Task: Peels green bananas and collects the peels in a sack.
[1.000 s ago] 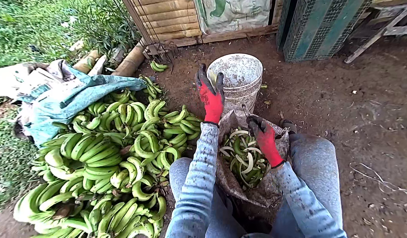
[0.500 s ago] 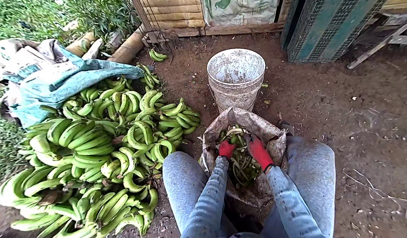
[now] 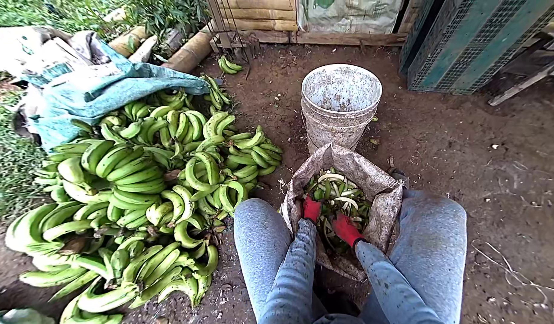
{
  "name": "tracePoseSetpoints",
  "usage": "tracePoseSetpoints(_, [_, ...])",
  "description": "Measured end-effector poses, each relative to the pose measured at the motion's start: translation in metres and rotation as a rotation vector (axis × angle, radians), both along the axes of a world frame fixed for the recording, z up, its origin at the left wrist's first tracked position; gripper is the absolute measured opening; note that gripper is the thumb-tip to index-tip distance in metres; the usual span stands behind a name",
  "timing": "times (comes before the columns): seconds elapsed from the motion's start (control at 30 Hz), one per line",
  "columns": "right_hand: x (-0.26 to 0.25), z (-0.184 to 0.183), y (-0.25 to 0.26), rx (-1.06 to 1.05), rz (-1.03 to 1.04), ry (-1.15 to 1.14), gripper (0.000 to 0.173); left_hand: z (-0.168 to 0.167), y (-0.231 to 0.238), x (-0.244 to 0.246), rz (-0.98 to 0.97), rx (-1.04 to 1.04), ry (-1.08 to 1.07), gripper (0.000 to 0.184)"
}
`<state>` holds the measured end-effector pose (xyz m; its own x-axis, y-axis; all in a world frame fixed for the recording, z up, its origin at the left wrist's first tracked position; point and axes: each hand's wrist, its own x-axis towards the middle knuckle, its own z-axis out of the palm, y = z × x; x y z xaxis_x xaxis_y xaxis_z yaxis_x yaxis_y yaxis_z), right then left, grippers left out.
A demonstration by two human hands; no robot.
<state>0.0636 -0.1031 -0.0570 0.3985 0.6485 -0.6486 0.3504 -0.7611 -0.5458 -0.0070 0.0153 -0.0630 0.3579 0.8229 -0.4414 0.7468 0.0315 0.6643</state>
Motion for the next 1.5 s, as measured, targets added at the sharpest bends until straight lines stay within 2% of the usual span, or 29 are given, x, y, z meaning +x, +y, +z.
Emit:
tracePoseSetpoints(0.13, [0.007,-0.014,0.002,-0.046,0.009,0.064,0.051,-0.007,-0.006,-0.006,-0.064,-0.006,-0.057,0.064])
tracePoseSetpoints(0.23, [0.007,-0.013,0.005,-0.159,0.070,-0.034,0.053,0.006,-0.013,-0.001,-0.228,0.127,-0.132,0.056])
tracePoseSetpoints(0.33, [0.001,-0.004,0.003,-0.242,0.118,-0.144,0.058,0.066,-0.007,0.014,-0.351,0.272,-0.135,0.052])
tracePoseSetpoints(0.4, [-0.004,0.018,0.006,-0.238,0.165,-0.093,0.058,0.111,0.007,0.012,-0.282,0.300,-0.205,0.048])
tracePoseSetpoints(0.5, [-0.011,0.060,0.013,-0.116,0.356,0.007,0.051,0.157,0.031,0.001,-0.124,0.191,-0.475,0.040])
tracePoseSetpoints(0.6, [-0.025,0.077,0.006,-0.073,0.573,0.117,0.051,0.175,0.037,-0.015,-0.003,-0.044,-0.820,0.037])
tracePoseSetpoints(0.7, [0.009,0.104,0.002,0.031,0.440,0.001,0.055,0.184,0.034,-0.025,0.081,-0.331,-1.078,0.033])
tracePoseSetpoints(0.8, [0.047,0.156,0.004,0.446,0.203,-0.185,0.045,0.179,0.030,-0.029,0.202,-0.429,-1.155,0.037])
tracePoseSetpoints(0.87, [0.056,0.172,0.003,0.648,0.253,-0.171,0.041,0.169,0.027,-0.023,0.215,-0.464,-1.179,0.039])
tracePoseSetpoints(0.9, [0.055,0.173,0.002,0.674,0.330,-0.170,0.040,0.164,0.025,-0.019,0.199,-0.468,-1.188,0.039])
tracePoseSetpoints(1.0, [0.054,0.171,0.006,0.556,0.453,-0.362,0.040,0.150,0.021,-0.013,0.103,-0.409,-1.144,0.038])
tracePoseSetpoints(1.13, [0.066,0.155,0.024,0.403,0.233,-0.573,0.049,0.126,0.007,-0.008,0.128,-0.333,-1.007,0.042])
tracePoseSetpoints(1.27, [0.057,0.141,0.035,0.379,0.089,-0.531,0.048,0.124,0.009,-0.005,0.155,-0.205,-0.884,0.035])
tracePoseSetpoints(1.4, [0.069,0.123,0.038,0.316,-0.067,-0.463,0.043,0.136,-0.014,-0.004,-0.038,0.077,-0.569,0.038])
tracePoseSetpoints(1.43, [0.074,0.120,0.034,0.352,-0.116,-0.431,0.042,0.133,-0.018,-0.004,-0.038,0.116,-0.524,0.041])
tracePoseSetpoints(1.5, [0.075,0.123,0.029,0.576,-0.130,-0.341,0.039,0.130,-0.001,-0.005,0.100,0.120,-0.597,0.037])
